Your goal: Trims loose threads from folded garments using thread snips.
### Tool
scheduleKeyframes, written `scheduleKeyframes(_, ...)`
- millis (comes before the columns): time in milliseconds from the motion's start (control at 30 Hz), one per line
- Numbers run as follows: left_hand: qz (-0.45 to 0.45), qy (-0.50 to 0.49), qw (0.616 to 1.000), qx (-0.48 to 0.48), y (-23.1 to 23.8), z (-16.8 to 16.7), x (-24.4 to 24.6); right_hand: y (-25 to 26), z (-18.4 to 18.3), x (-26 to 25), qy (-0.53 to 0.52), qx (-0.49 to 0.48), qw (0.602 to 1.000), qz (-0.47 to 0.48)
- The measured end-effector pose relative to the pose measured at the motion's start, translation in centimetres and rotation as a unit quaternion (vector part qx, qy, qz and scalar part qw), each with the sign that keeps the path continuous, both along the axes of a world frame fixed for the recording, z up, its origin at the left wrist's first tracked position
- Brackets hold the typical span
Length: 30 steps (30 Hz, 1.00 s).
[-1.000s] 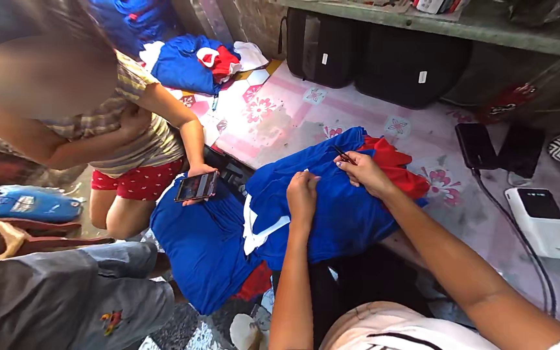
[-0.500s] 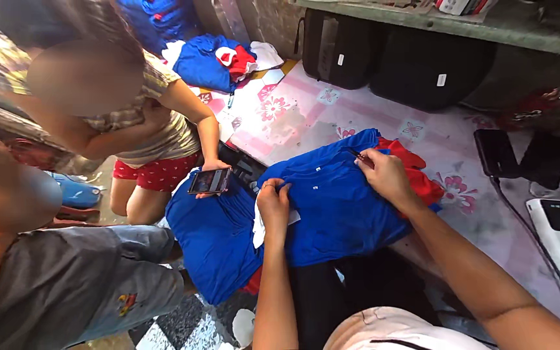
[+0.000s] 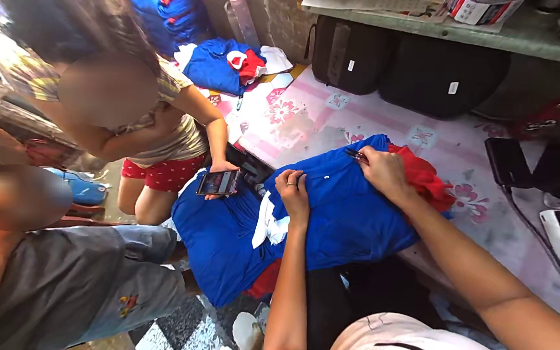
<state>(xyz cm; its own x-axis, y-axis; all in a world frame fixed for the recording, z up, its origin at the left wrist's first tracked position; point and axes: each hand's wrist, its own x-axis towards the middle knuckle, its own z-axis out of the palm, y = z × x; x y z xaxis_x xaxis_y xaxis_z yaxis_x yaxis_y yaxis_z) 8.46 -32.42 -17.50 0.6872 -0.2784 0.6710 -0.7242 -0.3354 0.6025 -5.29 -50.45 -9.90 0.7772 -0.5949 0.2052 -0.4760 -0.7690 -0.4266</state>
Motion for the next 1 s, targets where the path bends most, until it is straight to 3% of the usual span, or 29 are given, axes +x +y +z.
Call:
scheduleKeyframes(67,0.004,-0.024,0.999,-0.028,-0.2,0.8,-0.9,-0.3,-2.8,0.3,0.024,0.004,1.000,0.002)
scheduleKeyframes(133,-0.047,-0.015,0.999,-0.019,-0.8,2.2,-2.8,-0.2,-4.1,0.1,-0.023,-0.030,0.999,0.016)
scheduleKeyframes(200,-0.110,0.043,0.991,0.064,-2.0,3.2,-4.8,0.0,-4.4,-0.1,-0.041,-0.034,0.998,0.017)
scheduleKeyframes(300,-0.151,0.160,0.949,0.225,-4.3,4.3,-5.6,0.1,-4.2,-0.1,-0.042,-0.032,0.998,0.015)
scheduleKeyframes(400,-0.169,0.168,0.957,0.166,-3.2,4.6,-5.8,-0.1,-4.3,-0.5,-0.055,-0.033,0.998,0.021)
scheduleKeyframes(533,-0.174,0.186,0.960,0.114,3.3,5.0,-6.7,-0.3,-4.6,-0.5,-0.058,-0.039,0.997,0.023)
scheduleKeyframes(633,-0.186,0.352,0.885,0.242,7.9,7.0,-7.2,-0.2,-4.7,-0.4,-0.051,-0.042,0.998,0.021)
scheduleKeyframes(700,-0.179,0.401,0.833,0.335,8.4,8.5,-7.6,-0.1,-4.7,-0.6,-0.062,-0.030,0.997,0.023)
scheduleKeyframes(767,-0.122,0.341,0.877,0.317,6.8,8.6,-8.4,0.1,-4.6,-1.1,-0.077,-0.012,0.997,0.027)
scheduleKeyframes(833,-0.095,0.235,0.945,0.207,3.7,7.0,-8.7,0.3,-4.4,-1.2,-0.091,-0.011,0.995,0.028)
scheduleKeyframes(867,-0.096,0.195,0.961,0.169,1.8,6.2,-8.6,0.3,-4.4,-1.2,-0.094,-0.016,0.995,0.029)
scheduleKeyframes(933,-0.103,0.159,0.969,0.157,-1.5,4.8,-8.1,0.3,-4.5,-1.4,-0.091,-0.021,0.995,0.032)
scheduleKeyframes(1000,-0.127,0.190,0.955,0.190,-2.9,4.3,-7.4,0.4,-4.5,-1.6,-0.087,-0.024,0.995,0.035)
